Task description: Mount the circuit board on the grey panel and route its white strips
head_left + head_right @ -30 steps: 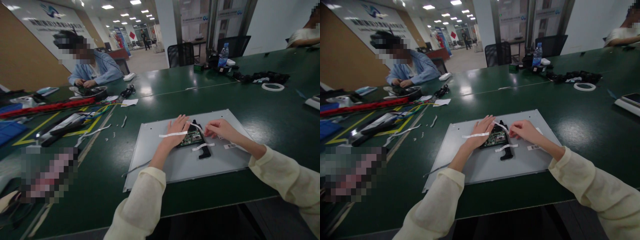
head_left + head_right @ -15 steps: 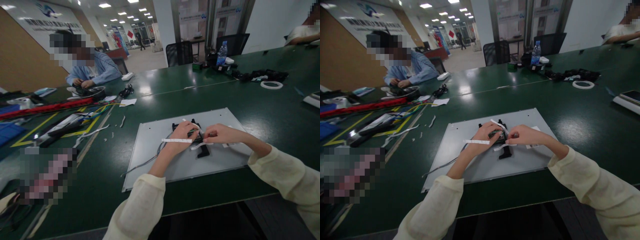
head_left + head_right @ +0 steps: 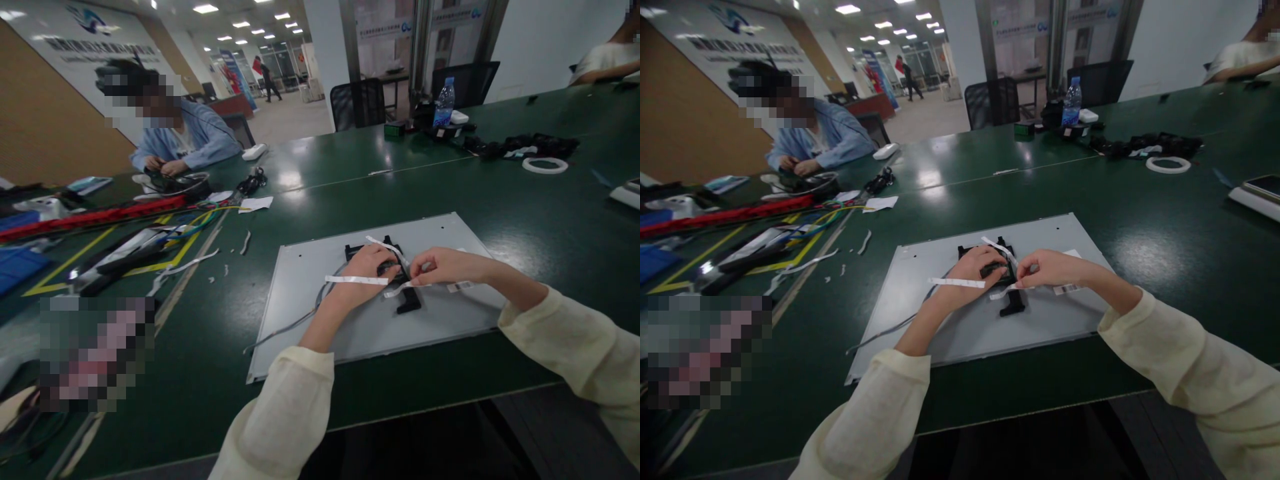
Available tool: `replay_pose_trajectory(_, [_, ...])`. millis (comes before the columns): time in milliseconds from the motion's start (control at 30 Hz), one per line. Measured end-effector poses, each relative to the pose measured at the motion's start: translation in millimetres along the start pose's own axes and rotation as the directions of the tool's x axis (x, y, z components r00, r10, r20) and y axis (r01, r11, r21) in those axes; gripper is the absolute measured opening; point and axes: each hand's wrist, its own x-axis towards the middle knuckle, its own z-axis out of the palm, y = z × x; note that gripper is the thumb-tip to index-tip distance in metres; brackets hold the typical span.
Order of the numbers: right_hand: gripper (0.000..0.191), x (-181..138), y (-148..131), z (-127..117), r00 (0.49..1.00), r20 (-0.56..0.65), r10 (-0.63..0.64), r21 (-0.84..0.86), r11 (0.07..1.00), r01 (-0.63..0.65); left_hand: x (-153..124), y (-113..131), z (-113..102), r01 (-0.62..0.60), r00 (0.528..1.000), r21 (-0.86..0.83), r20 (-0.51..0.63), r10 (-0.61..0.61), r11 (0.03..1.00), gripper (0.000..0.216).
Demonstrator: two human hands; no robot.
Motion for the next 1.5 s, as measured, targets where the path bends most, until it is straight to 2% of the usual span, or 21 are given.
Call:
replay_pose_trajectory(233, [0.027,-4.1,-4.4,-4.6,0.993,0.116,0.006,0.226,0.974,-0.032,0.5,2.0,-0.2,0.004,1.0,-0.048,-0.019,-0.005,0.999,0.019])
replay_pose_trajectory(333, [0.027,-7.5,-9.0,-5.8,0.995,0.099,-0.026,0.344,0.939,-0.009,0.9,10.5,-5.8,0.011,0.996,-0.181,-0.082,-0.027,0.983,0.02])
replay_pose_trajectory(433, [0.027,-9.4,-11.6,-5.7,0.994,0.093,-0.061,0.393,0.919,0.019,0.3,21.7,-15.8,0.082,0.986,-0.397,-0.102,-0.133,0.914,0.03])
replay_pose_trajectory(500, [0.026,-9.9,-12.2,-5.5,0.99,0.106,-0.098,0.397,0.916,0.049,-1.0,27.6,-22.2,0.149,0.982,-0.521,-0.021,-0.187,0.841,0.035])
replay_pose_trajectory(600, [0.025,-10.0,-12.7,-6.2,0.983,0.13,-0.13,0.379,0.922,0.072,-3.3,30.9,-26.8,0.245,0.968,-0.596,0.186,-0.166,0.764,0.033])
replay_pose_trajectory(667, [0.024,-10.2,-13.0,-7.5,0.983,0.137,-0.125,0.349,0.934,0.07,-4.4,30.6,-26.7,0.289,0.949,-0.614,0.286,-0.135,0.734,0.029])
replay_pose_trajectory(733, [0.023,-10.5,-13.3,-9.0,0.984,0.141,-0.111,0.313,0.948,0.062,-5.0,30.1,-25.9,0.31,0.937,-0.626,0.327,-0.12,0.715,0.026])
replay_pose_trajectory(833, [0.025,-11.2,-13.1,-10.5,0.988,0.124,-0.093,0.293,0.955,0.053,-5.1,31.3,-26.5,0.317,0.934,-0.623,0.337,-0.121,0.715,0.024])
replay_pose_trajectory(967, [0.044,-12.5,-13.7,-9.9,0.992,0.098,-0.08,0.313,0.949,0.046,-4.8,33.8,-30.3,0.313,0.935,-0.609,0.332,-0.124,0.729,0.025])
replay_pose_trajectory(1167, [0.034,-14.2,-18.6,-7.3,0.982,0.146,-0.119,0.267,0.961,0.076,-5.7,31.0,-33.6,0.327,0.923,-0.591,0.367,-0.114,0.738,0.029])
replay_pose_trajectory(1300, [0.029,-12.7,-17.0,-5.5,0.973,0.191,-0.129,0.231,0.969,0.083,-6.3,29.6,-32.6,0.384,0.888,-0.563,0.442,-0.127,0.732,0.028])
replay_pose_trajectory(1500, [0.032,-5.8,-7.4,-5.6,0.978,0.165,-0.131,0.183,0.978,0.1,-4.4,33.2,-35.3,0.466,0.843,-0.481,0.495,-0.209,0.743,0.029])
